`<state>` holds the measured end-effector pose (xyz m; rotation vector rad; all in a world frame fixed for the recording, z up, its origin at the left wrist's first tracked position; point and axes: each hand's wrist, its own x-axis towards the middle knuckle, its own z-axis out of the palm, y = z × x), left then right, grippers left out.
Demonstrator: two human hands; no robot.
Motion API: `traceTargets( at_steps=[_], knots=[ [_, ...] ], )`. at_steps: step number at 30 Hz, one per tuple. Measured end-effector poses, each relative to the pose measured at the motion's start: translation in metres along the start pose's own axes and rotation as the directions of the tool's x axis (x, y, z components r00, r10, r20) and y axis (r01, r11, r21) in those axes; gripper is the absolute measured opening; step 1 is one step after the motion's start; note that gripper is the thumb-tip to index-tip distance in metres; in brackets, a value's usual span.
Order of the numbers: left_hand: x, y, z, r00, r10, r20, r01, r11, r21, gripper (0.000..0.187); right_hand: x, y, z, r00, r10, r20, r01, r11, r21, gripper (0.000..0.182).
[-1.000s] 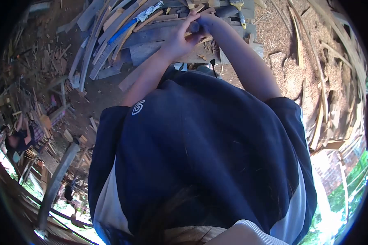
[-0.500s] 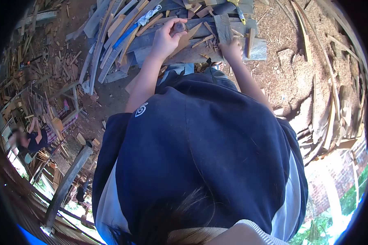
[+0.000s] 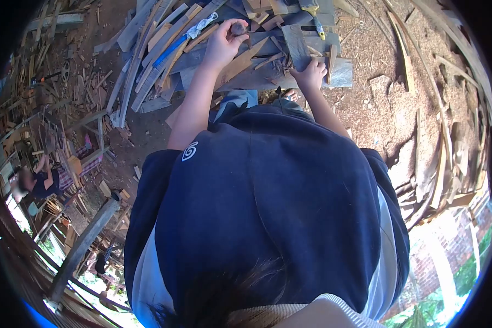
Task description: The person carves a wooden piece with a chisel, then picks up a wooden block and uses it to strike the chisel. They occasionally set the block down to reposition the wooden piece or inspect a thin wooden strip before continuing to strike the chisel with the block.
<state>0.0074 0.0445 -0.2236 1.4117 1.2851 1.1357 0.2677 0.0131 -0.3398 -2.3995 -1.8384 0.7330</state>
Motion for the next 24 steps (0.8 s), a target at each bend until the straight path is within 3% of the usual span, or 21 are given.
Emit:
traceTargets(
  at_steps=[3, 4, 6, 7, 8, 9, 10, 11, 14, 16, 17, 18, 20, 21, 24],
  knots=[
    [-0.003, -0.003, 0.0, 1.0, -0.011, 0.008, 0.011, 1.0, 0.012, 0.029, -0.004, -0.006, -0.02, 0.989, -0.136, -0.067, 0.15, 0.925, 0.348, 0.091],
    [-0.004, -0.003, 0.0, 1.0, -0.024, 0.016, 0.024, 1.0, 0.019, 0.029, -0.011, -0.016, -0.041, 0.987, -0.148, -0.067, 0.162, 0.925, 0.344, 0.091],
    [-0.005, -0.006, 0.002, 1.0, -0.009, 0.001, 0.009, 1.0, 0.015, 0.028, -0.024, -0.038, -0.083, 0.972, -0.222, 0.083, 0.135, 0.808, 0.574, 0.086],
    [-0.005, -0.008, 0.003, 1.0, 0.0, -0.015, 0.0, 1.0, 0.024, 0.028, -0.024, -0.045, -0.091, 0.944, -0.33, 0.017, 0.267, 0.79, 0.552, 0.078],
    [-0.006, -0.009, 0.004, 0.999, 0.01, -0.031, -0.009, 0.999, 0.033, 0.028, -0.024, -0.051, -0.1, 0.942, -0.336, 0.016, 0.272, 0.79, 0.549, 0.078],
    [-0.008, -0.004, 0.005, 0.999, 0.013, -0.036, -0.012, 0.999, 0.03, 0.028, -0.031, -0.065, -0.117, 0.899, -0.437, -0.035, 0.37, 0.714, 0.594, 0.078],
    [-0.011, 0.005, 0.007, 0.996, 0.033, -0.081, -0.018, 0.984, 0.179, 0.028, -0.038, -0.078, -0.134, 0.844, -0.529, -0.09, 0.46, 0.626, 0.63, 0.078],
    [-0.013, 0.011, 0.009, 0.991, 0.058, -0.124, -0.015, 0.946, 0.323, 0.027, -0.047, -0.091, -0.155, 0.842, -0.533, -0.091, 0.465, 0.628, 0.624, 0.078],
    [-0.011, 0.003, 0.003, 0.995, 0.022, -0.095, -0.001, 0.975, 0.221, 0.027, -0.062, -0.121, -0.187, 0.749, -0.635, -0.189, 0.592, 0.512, 0.623, 0.086],
    [-0.007, -0.018, 0.0, 0.994, 0.028, -0.109, -0.013, 0.991, 0.137, 0.029, -0.058, -0.132, -0.186, 0.438, -0.728, -0.528, 0.898, 0.38, 0.22, 0.095],
    [-0.006, -0.028, -0.001, 0.992, 0.026, -0.122, -0.006, 0.987, 0.162, 0.031, -0.059, -0.13, -0.18, 0.498, -0.727, -0.472, 0.867, 0.433, 0.248, 0.099],
    [-0.006, -0.032, -0.002, 0.99, 0.023, -0.137, 0.002, 0.983, 0.186, 0.034, -0.059, -0.128, -0.172, 0.489, -0.736, -0.468, 0.872, 0.425, 0.243, 0.099],
    [-0.007, -0.03, -0.001, 0.986, 0.021, -0.163, 0.001, 0.991, 0.137, 0.035, -0.051, -0.125, -0.156, 0.74, -0.673, -0.015, 0.671, 0.735, 0.095, 0.096],
    [-0.008, -0.03, 0.0, 0.984, 0.016, -0.175, 0.0, 0.996, 0.092, 0.036, -0.041, -0.123, -0.152, 0.766, -0.635, 0.104, 0.631, 0.773, 0.072, 0.094],
    [-0.004, -0.037, -0.002, 0.987, -0.047, -0.152, 0.054, 0.998, 0.045, 0.037, -0.049, -0.143, -0.205, 0.74, -0.662, 0.123, 0.649, 0.749, 0.129, 0.09]
  ],
)
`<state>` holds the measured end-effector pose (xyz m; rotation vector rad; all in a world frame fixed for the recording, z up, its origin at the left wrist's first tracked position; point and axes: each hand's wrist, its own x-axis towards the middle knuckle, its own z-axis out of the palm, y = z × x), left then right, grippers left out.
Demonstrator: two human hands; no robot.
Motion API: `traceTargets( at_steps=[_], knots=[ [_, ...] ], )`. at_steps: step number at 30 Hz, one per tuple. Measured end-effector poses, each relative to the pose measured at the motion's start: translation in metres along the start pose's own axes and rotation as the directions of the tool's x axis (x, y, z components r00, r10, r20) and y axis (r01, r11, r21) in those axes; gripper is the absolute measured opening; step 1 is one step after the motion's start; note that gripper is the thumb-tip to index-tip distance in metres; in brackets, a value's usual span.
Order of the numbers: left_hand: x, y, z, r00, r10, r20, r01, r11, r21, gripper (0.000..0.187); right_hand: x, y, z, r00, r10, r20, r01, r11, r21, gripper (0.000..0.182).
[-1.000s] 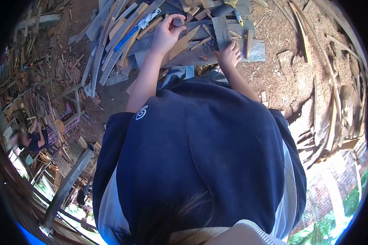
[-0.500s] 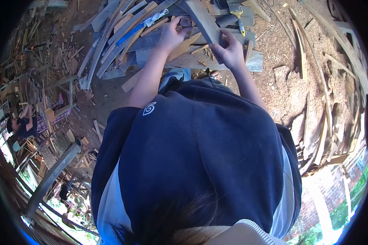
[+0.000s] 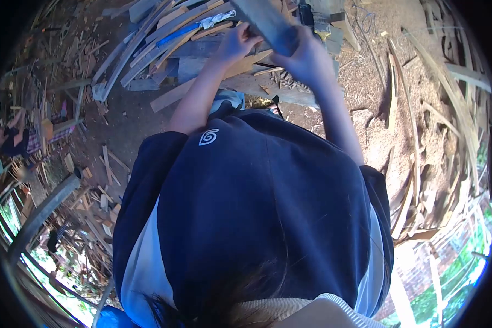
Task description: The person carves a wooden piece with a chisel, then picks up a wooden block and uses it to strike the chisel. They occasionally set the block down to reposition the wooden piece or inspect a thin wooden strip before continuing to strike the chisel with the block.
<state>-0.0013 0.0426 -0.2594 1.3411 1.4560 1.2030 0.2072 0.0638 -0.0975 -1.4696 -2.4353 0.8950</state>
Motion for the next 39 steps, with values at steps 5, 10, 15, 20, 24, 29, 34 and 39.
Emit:
traceTargets(
  at_steps=[5, 10, 15, 20, 24, 29, 34, 39],
  knots=[
    [-0.001, 0.015, 0.008, 1.0, 0.015, 0.015, -0.013, 0.992, -0.125, 0.038, -0.005, -0.048, -0.065, 0.917, -0.19, -0.352, 0.177, 0.982, -0.069, 0.108],
    [0.001, 0.029, 0.004, 0.998, -0.037, 0.06, 0.038, 0.999, -0.01, 0.04, 0.015, -0.023, 0.006, 0.741, -0.176, -0.648, 0.483, 0.81, 0.332, 0.088],
    [-0.004, 0.002, 0.0, 0.994, 0.029, 0.102, -0.031, 0.999, 0.011, 0.034, 0.019, -0.004, 0.031, 0.99, 0.09, 0.111, -0.078, 0.991, -0.106, 0.081],
    [-0.005, 0.004, 0.008, 0.988, -0.097, 0.12, 0.124, 0.961, -0.246, 0.045, 0.026, -0.025, -0.021, 0.959, -0.187, -0.211, 0.217, 0.968, 0.129, 0.08],
    [-0.002, -0.005, 0.009, 0.988, -0.083, 0.131, 0.118, 0.95, -0.29, 0.042, 0.004, -0.052, -0.06, 0.931, -0.031, -0.364, 0.248, 0.786, 0.566, 0.092],
    [0.002, -0.008, 0.003, 0.989, -0.035, 0.147, 0.086, 0.931, -0.355, 0.044, -0.012, -0.021, -0.01, 0.933, 0.056, -0.356, 0.202, 0.736, 0.646, 0.09],
    [-0.005, -0.005, 0.004, 0.993, -0.024, 0.119, 0.076, 0.884, -0.462, 0.04, -0.04, 0.023, 0.033, 0.961, 0.234, -0.148, -0.106, 0.805, 0.584, 0.1],
    [-0.004, -0.032, 0.013, 0.996, -0.027, 0.086, 0.064, 0.888, -0.455, 0.042, -0.059, 0.023, 0.034, 0.96, 0.231, -0.16, -0.165, 0.923, 0.347, 0.094]
  ],
)
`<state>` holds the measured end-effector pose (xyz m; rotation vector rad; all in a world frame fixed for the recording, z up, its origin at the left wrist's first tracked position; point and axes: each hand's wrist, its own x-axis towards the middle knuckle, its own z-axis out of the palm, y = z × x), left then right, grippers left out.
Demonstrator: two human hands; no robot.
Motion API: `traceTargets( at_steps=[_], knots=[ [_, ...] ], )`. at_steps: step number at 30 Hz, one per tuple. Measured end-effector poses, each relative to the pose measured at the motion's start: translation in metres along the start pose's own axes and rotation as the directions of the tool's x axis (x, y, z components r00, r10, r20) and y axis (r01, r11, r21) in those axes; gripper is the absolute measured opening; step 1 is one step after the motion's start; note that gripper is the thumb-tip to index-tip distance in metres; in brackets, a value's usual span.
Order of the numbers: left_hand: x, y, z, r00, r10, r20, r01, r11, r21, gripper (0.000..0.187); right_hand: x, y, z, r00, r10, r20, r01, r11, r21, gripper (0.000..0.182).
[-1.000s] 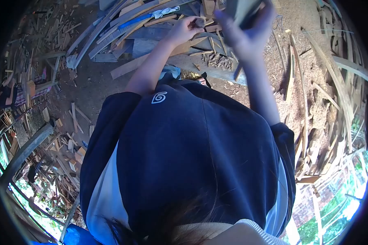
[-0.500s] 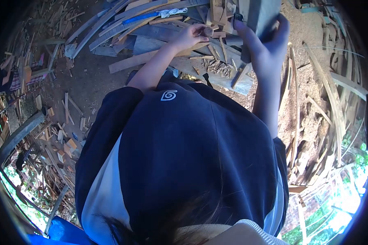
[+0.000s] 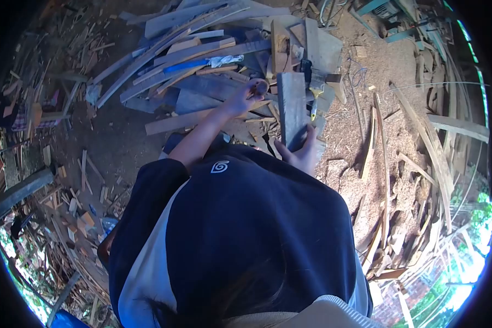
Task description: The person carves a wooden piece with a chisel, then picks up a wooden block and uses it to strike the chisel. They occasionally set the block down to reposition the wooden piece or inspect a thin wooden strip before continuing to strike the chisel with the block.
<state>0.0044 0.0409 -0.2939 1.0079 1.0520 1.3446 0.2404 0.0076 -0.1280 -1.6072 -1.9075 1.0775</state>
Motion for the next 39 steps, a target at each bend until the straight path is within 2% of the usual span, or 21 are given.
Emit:
traceTargets(
  at_steps=[1, 3, 4, 6, 9, 11, 13, 14, 17, 22, 24, 28, 30, 31, 32, 33, 34, 35, 36, 37, 39],
  knots=[
    [0.001, -0.009, -0.001, 1.0, 0.004, 0.011, -0.004, 1.0, 0.0, 0.042, -0.001, 0.0, 0.0, 0.999, 0.041, 0.032, -0.041, 0.999, -0.008, 0.094],
    [0.003, -0.015, -0.004, 0.994, 0.094, -0.051, -0.08, 0.97, 0.229, 0.041, -0.004, -0.002, 0.001, 0.995, 0.083, 0.056, -0.082, 0.996, -0.016, 0.094],
    [0.004, -0.011, -0.004, 0.994, 0.101, -0.046, -0.088, 0.969, 0.231, 0.041, -0.004, -0.003, 0.003, 0.994, 0.09, 0.054, -0.087, 0.995, -0.047, 0.095],
    [0.001, 0.002, -0.002, 0.972, 0.222, -0.073, -0.163, 0.868, 0.469, 0.039, -0.002, -0.01, 0.003, 0.992, 0.114, 0.058, -0.107, 0.988, -0.113, 0.096],
    [-0.006, 0.028, 0.009, 0.963, 0.242, -0.12, -0.144, 0.838, 0.527, 0.038, 0.002, -0.01, 0.004, 0.991, 0.101, 0.083, -0.089, 0.986, -0.141, 0.096],
    [-0.007, 0.014, 0.006, 0.963, 0.234, -0.133, -0.132, 0.841, 0.525, 0.037, 0.002, -0.016, 0.005, 0.99, 0.112, 0.087, -0.099, 0.985, -0.143, 0.095],
    [-0.009, 0.007, 0.004, 0.981, 0.127, -0.148, -0.025, 0.832, 0.554, 0.036, 0.006, -0.012, 0.009, 0.994, 0.091, 0.058, -0.081, 0.983, -0.165, 0.095],
    [-0.009, 0.002, 0.004, 0.97, 0.209, -0.121, -0.113, 0.836, 0.538, 0.035, 0.008, -0.011, 0.009, 0.993, 0.093, 0.067, -0.082, 0.984, -0.159, 0.098],
    [-0.013, 0.005, 0.007, 0.973, 0.219, -0.076, -0.161, 0.874, 0.458, 0.034, 0.011, -0.009, 0.013, 0.999, 0.039, 0.037, -0.033, 0.985, -0.169, 0.099],
    [-0.009, 0.003, 0.001, 0.962, 0.271, -0.038, -0.223, 0.857, 0.464, 0.036, 0.011, -0.026, 0.01, 0.99, 0.085, 0.11, -0.071, 0.989, -0.128, 0.1],
    [-0.013, 0.005, 0.003, 0.902, 0.43, -0.034, -0.327, 0.734, 0.595, 0.037, 0.008, -0.022, 0.016, 0.996, 0.027, 0.09, -0.015, 0.992, -0.128, 0.1],
    [-0.03, 0.014, 0.002, 0.944, 0.328, -0.038, -0.241, 0.763, 0.6, 0.038, 0.008, -0.026, 0.022, 0.995, -0.033, 0.089, 0.044, 0.992, -0.12, 0.097],
    [-0.028, 0.018, 0.001, 0.988, 0.138, -0.063, -0.102, 0.911, 0.399, 0.038, 0.009, -0.024, 0.026, 0.994, -0.015, 0.111, 0.027, 0.993, -0.113, 0.096],
    [-0.023, 0.015, 0.0, 0.989, 0.128, -0.067, -0.092, 0.915, 0.393, 0.038, 0.01, -0.021, 0.031, 0.996, 0.013, 0.091, -0.021, 0.997, 0.078, 0.095],
    [-0.019, 0.012, -0.001, 0.973, 0.226, -0.05, -0.186, 0.89, 0.417, 0.037, 0.01, -0.015, 0.038, 0.996, 0.05, 0.079, -0.07, 0.962, 0.266, 0.094],
    [-0.017, 0.008, -0.003, 0.946, 0.321, -0.031, -0.276, 0.855, 0.44, 0.037, 0.016, -0.003, 0.04, 0.977, 0.12, 0.179, -0.184, 0.895, 0.406, 0.093],
    [-0.016, 0.002, -0.006, 0.979, 0.198, -0.052, -0.164, 0.91, 0.38, 0.038, 0.017, -0.009, 0.037, 0.968, 0.16, 0.193, -0.235, 0.847, 0.477, 0.093],
    [-0.014, -0.003, -0.007, 0.981, 0.184, -0.059, -0.15, 0.917, 0.371, 0.038, 0.018, -0.015, 0.034, 0.957, 0.2, 0.208, -0.284, 0.79, 0.544, 0.093],
    [-0.011, -0.013, -0.009, 0.989, 0.134, -0.059, -0.115, 0.96, 0.257, 0.04, 0.022, 0.002, 0.04, 0.979, 0.116, 0.17, -0.194, 0.8, 0.568, 0.093],
    [-0.008, -0.018, -0.01, 0.995, 0.086, -0.054, -0.078, 0.987, 0.14, 0.042, 0.025, 0.006, 0.038, 0.976, 0.128, 0.178, -0.207, 0.802, 0.561, 0.093],
    [-0.005, -0.014, -0.012, 0.998, 0.059, -0.032, -0.055, 0.992, 0.111, 0.045, 0.031, 0.013, 0.036, 0.985, 0.065, 0.161, -0.122, 0.919, 0.374, 0.095]
  ],
)
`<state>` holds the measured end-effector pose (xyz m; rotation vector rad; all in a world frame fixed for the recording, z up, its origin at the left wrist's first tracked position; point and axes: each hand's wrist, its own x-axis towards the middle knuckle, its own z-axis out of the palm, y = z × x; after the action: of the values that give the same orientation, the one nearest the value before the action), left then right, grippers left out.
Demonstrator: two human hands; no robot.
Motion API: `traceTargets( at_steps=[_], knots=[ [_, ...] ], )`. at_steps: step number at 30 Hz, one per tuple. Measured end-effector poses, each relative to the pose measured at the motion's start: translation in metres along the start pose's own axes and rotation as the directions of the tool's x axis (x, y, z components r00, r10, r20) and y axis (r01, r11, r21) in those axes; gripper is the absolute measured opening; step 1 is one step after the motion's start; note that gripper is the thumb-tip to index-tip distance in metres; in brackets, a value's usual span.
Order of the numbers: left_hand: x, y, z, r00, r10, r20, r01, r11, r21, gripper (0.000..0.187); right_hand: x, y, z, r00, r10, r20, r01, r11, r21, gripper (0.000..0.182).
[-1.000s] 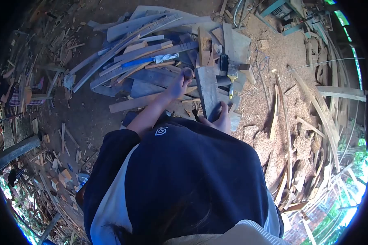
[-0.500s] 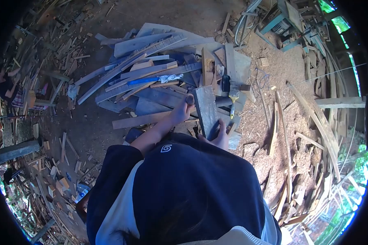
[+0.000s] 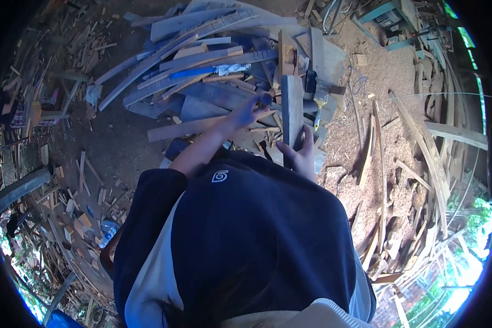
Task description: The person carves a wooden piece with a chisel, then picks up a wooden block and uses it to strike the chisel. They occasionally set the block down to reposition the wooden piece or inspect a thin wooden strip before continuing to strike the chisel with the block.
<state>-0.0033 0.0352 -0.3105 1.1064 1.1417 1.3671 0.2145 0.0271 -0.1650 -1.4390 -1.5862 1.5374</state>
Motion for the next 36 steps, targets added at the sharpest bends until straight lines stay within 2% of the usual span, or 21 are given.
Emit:
traceTargets(
  at_steps=[2, 4, 6, 8, 10, 11, 13, 14, 15, 16, 19, 23, 25, 26, 28, 29, 30, 31, 32, 33, 36],
  knots=[
    [0.003, 0.027, 0.002, 0.981, -0.194, 0.014, 0.193, 0.979, 0.07, 0.041, 0.0, -0.033, -0.003, 0.993, 0.112, 0.035, -0.104, 0.977, -0.187, 0.1],
    [0.009, 0.016, -0.008, 0.979, -0.197, 0.049, 0.192, 0.977, 0.09, 0.041, 0.012, -0.027, -0.008, 0.996, -0.076, 0.047, 0.09, 0.879, -0.468, 0.101],
    [0.013, 0.004, -0.012, 0.979, -0.184, 0.081, 0.178, 0.981, 0.081, 0.058, 0.021, -0.042, -0.016, 0.966, -0.241, 0.097, 0.257, 0.827, -0.5, 0.1],
    [0.013, 0.029, -0.009, 0.978, -0.203, 0.038, 0.193, 0.962, 0.192, 0.059, 0.012, -0.099, -0.02, 0.974, -0.208, 0.088, 0.225, 0.933, -0.281, 0.094],
    [0.012, 0.034, -0.009, 0.978, -0.187, 0.095, 0.162, 0.96, 0.228, 0.057, 0.016, -0.118, -0.024, 0.843, -0.535, 0.062, 0.538, 0.84, -0.07, 0.096],
    [0.011, 0.037, -0.007, 0.977, -0.189, 0.093, 0.164, 0.96, 0.227, 0.057, 0.017, -0.117, -0.021, 0.844, -0.533, 0.064, 0.537, 0.841, -0.07, 0.096],
    [0.009, 0.04, -0.003, 0.985, -0.132, 0.109, 0.104, 0.967, 0.231, 0.054, 0.019, -0.116, -0.013, 0.786, -0.618, 0.026, 0.609, 0.78, 0.141, 0.1],
    [0.01, 0.045, -0.004, 0.985, -0.132, 0.11, 0.104, 0.967, 0.232, 0.054, 0.037, -0.071, -0.01, 0.679, -0.734, 0.009, 0.723, 0.666, -0.184, 0.101],
    [0.011, 0.049, -0.004, 0.976, -0.172, 0.134, 0.12, 0.936, 0.331, 0.048, 0.041, -0.07, -0.003, 0.883, -0.408, 0.233, 0.469, 0.74, -0.482, 0.096],
    [0.013, 0.053, -0.003, 0.966, -0.211, 0.152, 0.128, 0.895, 0.427, 0.043, 0.044, -0.07, 0.003, 0.954, 0.025, 0.3, 0.224, 0.606, -0.763, 0.092],
    [0.008, 0.058, 0.004, 0.987, -0.084, 0.14, 0.013, 0.895, 0.447, 0.047, 0.049, -0.089, 0.003, 0.95, 0.146, 0.277, 0.148, 0.571, -0.808, 0.08],
    [0.012, 0.054, 0.004, 0.963, -0.24, 0.123, 0.174, 0.901, 0.398, 0.053, 0.049, -0.132, -0.015, 0.964, -0.042, 0.264, 0.223, 0.673, -0.705, 0.082],
    [0.014, 0.046, 0.005, 0.972, -0.207, 0.113, 0.149, 0.91, 0.387, 0.054, 0.033, -0.159, -0.021, 0.904, -0.396, 0.161, 0.423, 0.775, -0.47, 0.071],
    [0.013, 0.042, 0.004, 0.978, -0.172, 0.116, 0.116, 0.917, 0.383, 0.056, 0.028, -0.166, -0.022, 0.936, -0.337, 0.106, 0.352, 0.874, -0.334, 0.07],
    [0.012, 0.048, 0.003, 0.978, -0.183, 0.096, 0.132, 0.912, 0.388, 0.053, 0.037, -0.136, -0.013, 0.806, -0.59, -0.047, 0.592, 0.806, 0.018, 0.073],
    [0.013, 0.05, 0.004, 0.979, -0.188, 0.081, 0.142, 0.908, 0.393, 0.051, 0.046, -0.098, -0.008, 0.779, -0.622, -0.079, 0.627, 0.77, 0.12, 0.081],
    [0.013, 0.049, 0.003, 0.978, -0.19, 0.085, 0.143, 0.909, 0.391, 0.051, 0.06, -0.046, -0.001, 0.734, -0.678, -0.047, 0.675, 0.735, -0.056, 0.083],
    [0.014, 0.044, 0.0, 0.971, -0.215, 0.106, 0.141, 0.87, 0.473, 0.046, 0.055, -0.054, 0.008, 0.913, -0.361, 0.192, 0.408, 0.779, -0.475, 0.083],
    [0.017, 0.04, -0.004, 0.964, -0.238, 0.121, 0.134, 0.822, 0.553, 0.042, 0.052, -0.065, 0.017, 0.97, 0.067, 0.235, 0.164, 0.534, -0.829, 0.084],
    [0.016, 0.023, -0.007, 0.981, -0.117, 0.154, 0.032, 0.883, 0.469, 0.037, 0.051, -0.07, 0.017, 0.97, 0.072, 0.23, 0.156, 0.539, -0.828, 0.084],
    [0.016, 0.009, -0.01, 0.988, -0.051, 0.146, -0.021, 0.892, 0.452, 0.04, 0.054, -0.076, 0.015, 0.959, 0.105, 0.263, 0.152, 0.592, -0.792, 0.09]
  ],
)
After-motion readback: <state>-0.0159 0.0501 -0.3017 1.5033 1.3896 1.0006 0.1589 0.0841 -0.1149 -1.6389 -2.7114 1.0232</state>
